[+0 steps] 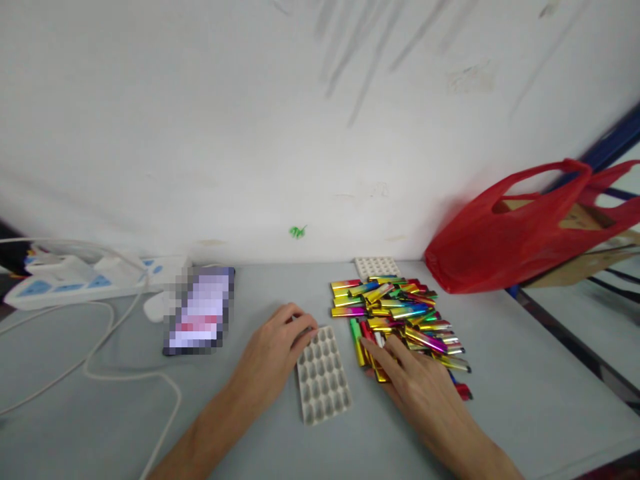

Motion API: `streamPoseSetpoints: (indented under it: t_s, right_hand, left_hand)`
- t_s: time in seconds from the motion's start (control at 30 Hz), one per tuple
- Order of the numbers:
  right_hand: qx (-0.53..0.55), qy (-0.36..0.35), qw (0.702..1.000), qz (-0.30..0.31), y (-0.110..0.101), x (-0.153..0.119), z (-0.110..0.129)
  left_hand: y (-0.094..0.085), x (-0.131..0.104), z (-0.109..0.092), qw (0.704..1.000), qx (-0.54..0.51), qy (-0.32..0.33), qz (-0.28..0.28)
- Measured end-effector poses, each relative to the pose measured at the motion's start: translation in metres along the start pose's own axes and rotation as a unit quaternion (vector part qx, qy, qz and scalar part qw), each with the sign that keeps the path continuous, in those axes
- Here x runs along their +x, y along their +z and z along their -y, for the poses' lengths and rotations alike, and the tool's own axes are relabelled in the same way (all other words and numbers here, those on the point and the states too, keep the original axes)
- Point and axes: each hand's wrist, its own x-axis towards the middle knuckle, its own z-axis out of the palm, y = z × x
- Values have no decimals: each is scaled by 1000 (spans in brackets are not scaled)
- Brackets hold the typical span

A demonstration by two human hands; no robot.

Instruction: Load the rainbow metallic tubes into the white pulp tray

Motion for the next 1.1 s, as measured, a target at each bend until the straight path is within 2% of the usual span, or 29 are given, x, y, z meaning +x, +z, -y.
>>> streamPoseSetpoints:
  t_s: [0.4, 1.1]
  right_hand:
    - [1, 15, 999, 33, -1, 4, -1]
    - [-25, 38, 999, 27, -1, 13, 2]
  left_hand:
    - [-2, 0, -1, 1000, -3, -4, 4]
    - [0, 1, 1, 1000, 0, -2, -3]
